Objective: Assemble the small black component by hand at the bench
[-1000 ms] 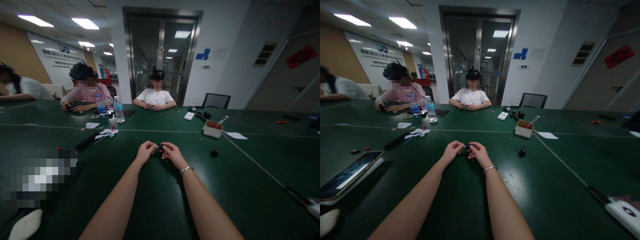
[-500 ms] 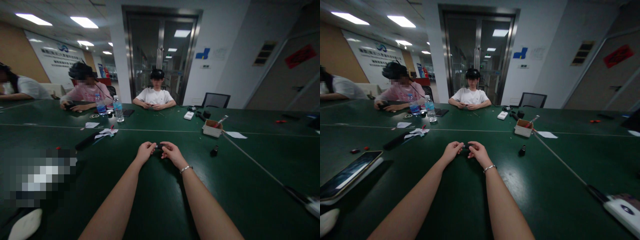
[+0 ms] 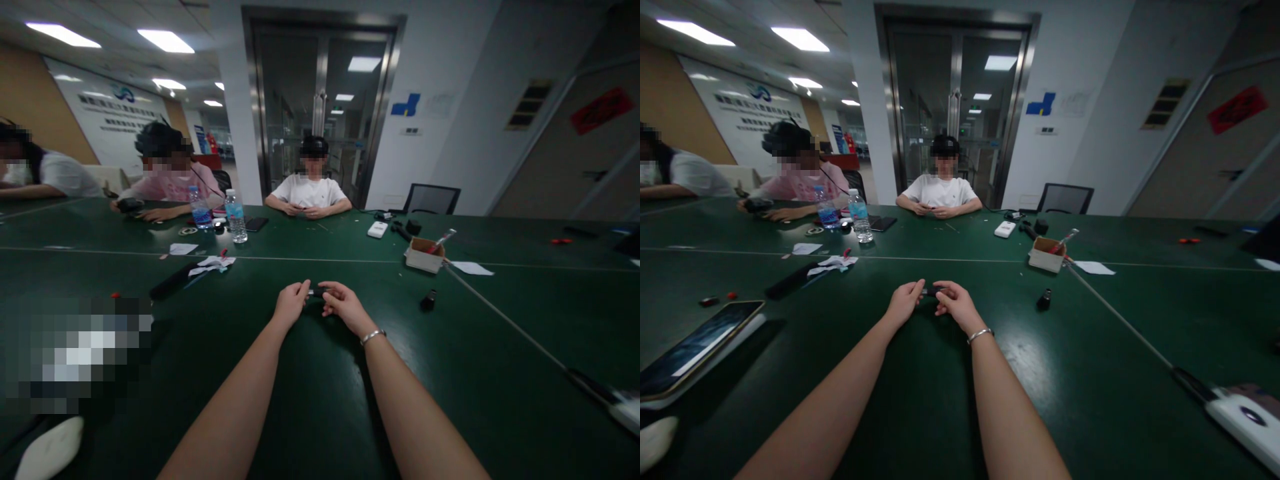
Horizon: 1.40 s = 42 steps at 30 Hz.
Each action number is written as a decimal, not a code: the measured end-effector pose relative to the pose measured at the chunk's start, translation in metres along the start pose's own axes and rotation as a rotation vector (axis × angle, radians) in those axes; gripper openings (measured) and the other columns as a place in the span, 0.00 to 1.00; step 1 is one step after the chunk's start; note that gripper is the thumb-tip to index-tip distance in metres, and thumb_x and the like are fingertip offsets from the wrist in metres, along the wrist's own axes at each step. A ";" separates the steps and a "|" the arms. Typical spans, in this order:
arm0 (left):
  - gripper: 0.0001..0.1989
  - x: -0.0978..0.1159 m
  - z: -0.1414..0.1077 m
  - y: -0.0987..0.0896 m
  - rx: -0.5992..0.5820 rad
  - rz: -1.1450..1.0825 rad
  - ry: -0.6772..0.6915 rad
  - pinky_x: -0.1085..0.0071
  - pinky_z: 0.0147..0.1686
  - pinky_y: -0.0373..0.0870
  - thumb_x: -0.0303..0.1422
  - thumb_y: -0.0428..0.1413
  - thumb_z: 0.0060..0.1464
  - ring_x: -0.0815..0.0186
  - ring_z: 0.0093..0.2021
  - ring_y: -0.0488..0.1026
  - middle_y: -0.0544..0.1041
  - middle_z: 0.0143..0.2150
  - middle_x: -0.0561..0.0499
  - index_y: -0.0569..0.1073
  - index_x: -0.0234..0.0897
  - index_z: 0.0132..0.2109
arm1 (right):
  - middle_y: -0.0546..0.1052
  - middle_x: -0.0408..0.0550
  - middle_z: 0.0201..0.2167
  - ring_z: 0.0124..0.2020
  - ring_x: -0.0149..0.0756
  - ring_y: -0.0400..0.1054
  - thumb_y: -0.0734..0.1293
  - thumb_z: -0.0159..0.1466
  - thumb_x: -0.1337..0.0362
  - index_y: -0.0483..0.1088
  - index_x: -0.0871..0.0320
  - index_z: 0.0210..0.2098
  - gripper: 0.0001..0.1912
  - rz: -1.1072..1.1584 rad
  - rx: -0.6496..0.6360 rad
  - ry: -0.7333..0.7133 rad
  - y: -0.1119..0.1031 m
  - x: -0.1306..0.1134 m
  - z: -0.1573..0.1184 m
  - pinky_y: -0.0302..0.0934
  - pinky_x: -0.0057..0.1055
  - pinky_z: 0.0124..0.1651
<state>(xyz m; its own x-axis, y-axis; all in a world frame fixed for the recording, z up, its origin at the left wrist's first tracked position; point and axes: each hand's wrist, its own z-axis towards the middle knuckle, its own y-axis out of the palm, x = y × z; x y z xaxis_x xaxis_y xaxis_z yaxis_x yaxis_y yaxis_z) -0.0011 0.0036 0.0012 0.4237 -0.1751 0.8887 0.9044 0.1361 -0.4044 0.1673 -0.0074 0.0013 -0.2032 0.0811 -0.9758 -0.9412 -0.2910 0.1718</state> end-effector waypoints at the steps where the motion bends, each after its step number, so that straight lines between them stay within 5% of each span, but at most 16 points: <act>1: 0.26 0.001 -0.001 0.000 0.001 0.013 -0.001 0.72 0.22 0.55 0.53 0.45 0.55 0.68 0.19 0.63 0.67 0.17 0.53 0.68 0.37 0.22 | 0.71 0.40 0.30 0.22 0.23 0.67 0.70 0.54 0.63 0.70 0.57 0.46 0.20 0.001 -0.007 0.000 0.000 0.000 0.000 0.69 0.26 0.27; 16: 0.26 0.007 -0.004 -0.001 -0.039 0.090 0.018 0.73 0.25 0.55 0.52 0.44 0.55 0.69 0.22 0.63 0.65 0.18 0.55 0.66 0.37 0.22 | 0.75 0.44 0.27 0.20 0.25 0.66 0.71 0.54 0.59 0.71 0.59 0.44 0.19 0.045 -0.030 0.050 -0.004 0.004 0.004 0.68 0.29 0.28; 23: 0.20 0.003 -0.004 0.004 -0.093 -0.081 0.014 0.74 0.24 0.63 0.51 0.48 0.53 0.68 0.26 0.67 0.70 0.26 0.53 0.69 0.37 0.31 | 0.73 0.42 0.21 0.18 0.26 0.66 0.71 0.55 0.57 0.71 0.61 0.41 0.18 0.061 0.084 0.051 -0.001 0.004 0.005 0.68 0.27 0.25; 29: 0.13 0.001 -0.003 0.005 -0.091 -0.227 0.118 0.75 0.24 0.67 0.41 0.53 0.52 0.67 0.33 0.71 0.74 0.37 0.49 0.72 0.37 0.41 | 0.73 0.43 0.19 0.18 0.27 0.67 0.71 0.55 0.57 0.71 0.61 0.40 0.17 0.082 0.152 0.056 -0.001 0.006 0.007 0.68 0.26 0.22; 42: 0.16 -0.003 0.003 0.007 -0.045 -0.330 -0.010 0.75 0.22 0.63 0.44 0.55 0.49 0.71 0.23 0.66 0.71 0.23 0.53 0.72 0.33 0.29 | 0.72 0.40 0.20 0.17 0.26 0.64 0.71 0.52 0.55 0.70 0.60 0.40 0.20 0.001 0.180 -0.004 0.009 0.004 0.006 0.66 0.26 0.22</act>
<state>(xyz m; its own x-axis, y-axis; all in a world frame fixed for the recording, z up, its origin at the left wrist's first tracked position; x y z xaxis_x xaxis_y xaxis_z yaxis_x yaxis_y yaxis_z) 0.0035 0.0084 -0.0033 0.1072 -0.1929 0.9753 0.9942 0.0309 -0.1032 0.1560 -0.0040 0.0002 -0.2045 0.0847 -0.9752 -0.9741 -0.1160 0.1942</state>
